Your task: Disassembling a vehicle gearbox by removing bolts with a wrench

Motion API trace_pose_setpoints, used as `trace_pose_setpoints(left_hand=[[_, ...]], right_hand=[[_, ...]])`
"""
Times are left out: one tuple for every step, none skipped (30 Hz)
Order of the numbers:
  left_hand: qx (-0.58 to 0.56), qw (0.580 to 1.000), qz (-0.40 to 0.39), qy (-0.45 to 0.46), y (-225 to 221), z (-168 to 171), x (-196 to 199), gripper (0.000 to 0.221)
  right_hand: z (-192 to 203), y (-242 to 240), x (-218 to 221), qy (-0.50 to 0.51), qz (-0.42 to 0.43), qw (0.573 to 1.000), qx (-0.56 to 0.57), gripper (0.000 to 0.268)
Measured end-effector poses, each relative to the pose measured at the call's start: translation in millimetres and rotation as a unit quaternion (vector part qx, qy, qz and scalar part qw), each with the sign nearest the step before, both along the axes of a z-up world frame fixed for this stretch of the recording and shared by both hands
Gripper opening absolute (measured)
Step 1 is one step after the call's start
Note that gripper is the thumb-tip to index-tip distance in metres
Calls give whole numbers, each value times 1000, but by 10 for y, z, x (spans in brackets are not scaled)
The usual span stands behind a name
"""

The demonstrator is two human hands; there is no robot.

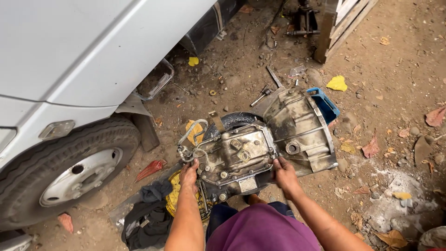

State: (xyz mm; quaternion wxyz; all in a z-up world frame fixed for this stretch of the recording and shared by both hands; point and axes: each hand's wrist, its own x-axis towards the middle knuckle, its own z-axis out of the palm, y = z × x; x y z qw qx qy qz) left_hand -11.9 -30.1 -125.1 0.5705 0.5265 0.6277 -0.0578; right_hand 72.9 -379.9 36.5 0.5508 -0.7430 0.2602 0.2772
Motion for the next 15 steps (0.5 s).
trace_pose_setpoints(left_hand=[[0,1000,5,1,-57,128,15,76],[-1,1000,11,-5,-96,263,26,75],[-2,1000,18,-12,-138,399,35,74],[-1,1000,21,-12,-142,412,43,74],[3,1000,21,-17,-148,424,52,74],[5,1000,21,-21,-156,439,45,74],[6,1000,23,-20,-145,438,43,74],[4,1000,20,-18,-141,434,35,75],[2,1000,17,-17,-137,431,26,76],[2,1000,17,-16,-146,487,29,76],[7,1000,15,-19,-156,543,32,74],[12,1000,13,-23,-167,600,42,73],[12,1000,13,-23,-193,658,56,73],[12,999,12,-30,-212,721,60,74],[11,999,11,-38,-231,782,66,75]], right_hand=[[-145,-165,57,1,5,1000,0,34],[-292,-315,103,-11,116,988,-96,34],[-439,-465,148,-24,225,955,-190,35],[-358,-475,241,-25,228,955,-189,35],[-277,-486,335,-27,294,929,-221,37],[-195,-500,410,-28,359,898,-252,39],[-154,-489,508,-27,361,898,-251,39],[-113,-485,595,-26,394,874,-282,40],[-74,-481,682,-25,426,849,-312,41],[-134,-485,682,-25,427,849,-311,41],[-193,-489,682,-18,431,849,-306,41],[-252,-494,687,-12,436,848,-301,41],[-166,-481,662,-12,436,848,-300,41],[-82,-460,631,-19,424,857,-293,37],[2,-439,602,-25,413,865,-285,34]])
